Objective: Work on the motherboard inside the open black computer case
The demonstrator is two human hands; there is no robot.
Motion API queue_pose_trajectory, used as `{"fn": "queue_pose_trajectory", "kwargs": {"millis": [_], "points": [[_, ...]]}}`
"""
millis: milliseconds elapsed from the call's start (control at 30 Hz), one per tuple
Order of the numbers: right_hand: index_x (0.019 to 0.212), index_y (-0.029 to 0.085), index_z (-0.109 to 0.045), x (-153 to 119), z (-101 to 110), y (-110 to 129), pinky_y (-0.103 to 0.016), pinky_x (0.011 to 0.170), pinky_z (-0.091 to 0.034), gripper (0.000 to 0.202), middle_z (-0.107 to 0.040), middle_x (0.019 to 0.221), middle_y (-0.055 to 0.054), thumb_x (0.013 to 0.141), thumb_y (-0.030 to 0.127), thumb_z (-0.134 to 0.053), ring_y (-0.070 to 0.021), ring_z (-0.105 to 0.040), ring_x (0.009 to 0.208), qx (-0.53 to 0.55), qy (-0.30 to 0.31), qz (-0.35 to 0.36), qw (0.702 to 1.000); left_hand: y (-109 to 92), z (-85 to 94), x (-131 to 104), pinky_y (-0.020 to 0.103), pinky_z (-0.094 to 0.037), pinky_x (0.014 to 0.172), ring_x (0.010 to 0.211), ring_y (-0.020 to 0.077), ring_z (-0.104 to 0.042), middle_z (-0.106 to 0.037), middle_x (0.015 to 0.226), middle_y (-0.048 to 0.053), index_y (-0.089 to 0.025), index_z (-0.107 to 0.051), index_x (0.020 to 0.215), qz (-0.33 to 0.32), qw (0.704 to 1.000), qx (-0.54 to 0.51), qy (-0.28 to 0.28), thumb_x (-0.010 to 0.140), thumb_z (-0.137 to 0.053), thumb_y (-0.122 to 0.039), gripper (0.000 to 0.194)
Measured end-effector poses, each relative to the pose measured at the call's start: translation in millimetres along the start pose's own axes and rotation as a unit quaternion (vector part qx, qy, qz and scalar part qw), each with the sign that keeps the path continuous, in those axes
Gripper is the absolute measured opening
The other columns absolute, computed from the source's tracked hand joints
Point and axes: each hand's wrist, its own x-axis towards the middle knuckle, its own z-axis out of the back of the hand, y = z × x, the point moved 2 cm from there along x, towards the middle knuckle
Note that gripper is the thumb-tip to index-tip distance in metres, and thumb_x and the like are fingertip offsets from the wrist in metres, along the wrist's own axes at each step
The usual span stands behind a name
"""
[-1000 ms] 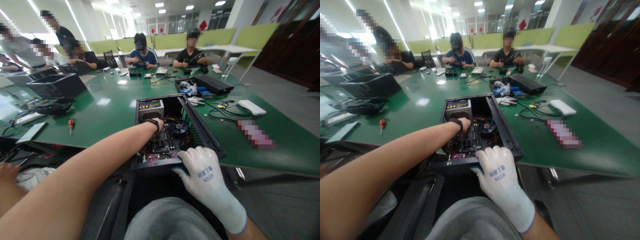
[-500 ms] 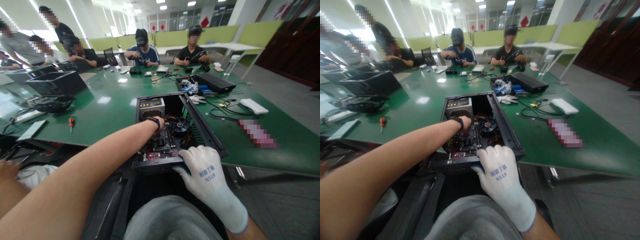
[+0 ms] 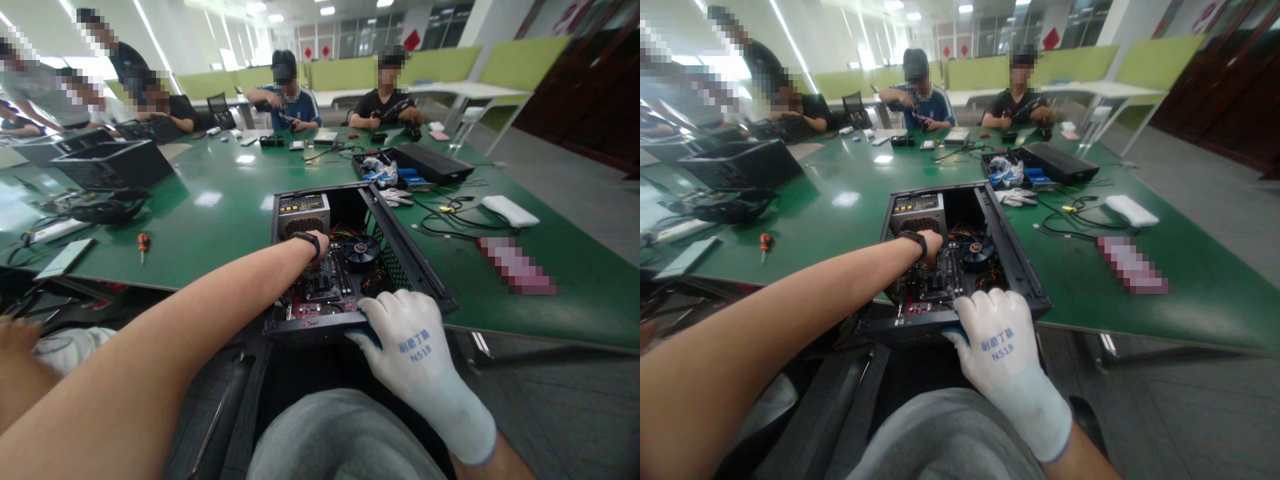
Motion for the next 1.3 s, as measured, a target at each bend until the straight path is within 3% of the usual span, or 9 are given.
{"fn": "queue_pose_trajectory", "kwargs": {"millis": [167,400,1100,1300], "points": [[0.097,0.024,-0.067,-1.0,0.1,-0.1,-0.038,0.071,-0.022,0.031,-0.063,0.082,-0.004,0.08,0.049,-0.076,-0.0252,-0.049,0.079,0.003,-0.006,0.002,1.0,-1.0,2.2,-3.5,0.033,-0.058,0.089,0.105,0.032,-0.071,-0.075,0.115,0.02,-0.008,-0.077,0.115,-0.008,1.0,0.007,0.013,0.06,-0.088,-0.022,0.057],[0.098,0.024,-0.066,0.4,1.5,0.8,-0.038,0.072,-0.022,0.029,-0.063,0.084,-0.005,0.082,0.048,-0.073,-0.0248,-0.048,0.081,0.007,0.003,-0.001,1.0,-0.2,1.1,-2.9,0.028,-0.056,0.088,0.104,0.0301,-0.071,-0.077,0.112,0.015,-0.017,-0.08,0.11,-0.007,1.0,0.008,0.0,0.054,-0.091,-0.021,0.057],[0.1,0.023,-0.065,-0.5,2.5,1.7,-0.038,0.075,-0.022,0.03,-0.062,0.087,-0.004,0.082,0.045,-0.076,-0.0236,-0.047,0.082,0.031,0.007,-0.005,0.999,-2.3,2.7,-7.9,0.029,-0.056,0.09,0.105,0.0297,-0.072,-0.077,0.113,0.016,-0.015,-0.079,0.11,-0.013,1.0,0.02,0.005,0.059,-0.09,-0.024,0.053],[0.095,0.023,-0.065,0.5,2.8,1.2,-0.037,0.072,-0.021,0.028,-0.061,0.083,-0.004,0.081,0.044,-0.077,-0.0237,-0.046,0.08,0.025,-0.016,0.008,1.0,-2.2,5.0,-1.9,0.034,-0.056,0.092,0.106,0.0345,-0.071,-0.076,0.113,0.019,-0.011,-0.08,0.107,-0.021,1.0,0.004,0.0,0.05,-0.095,-0.021,0.06]]}}
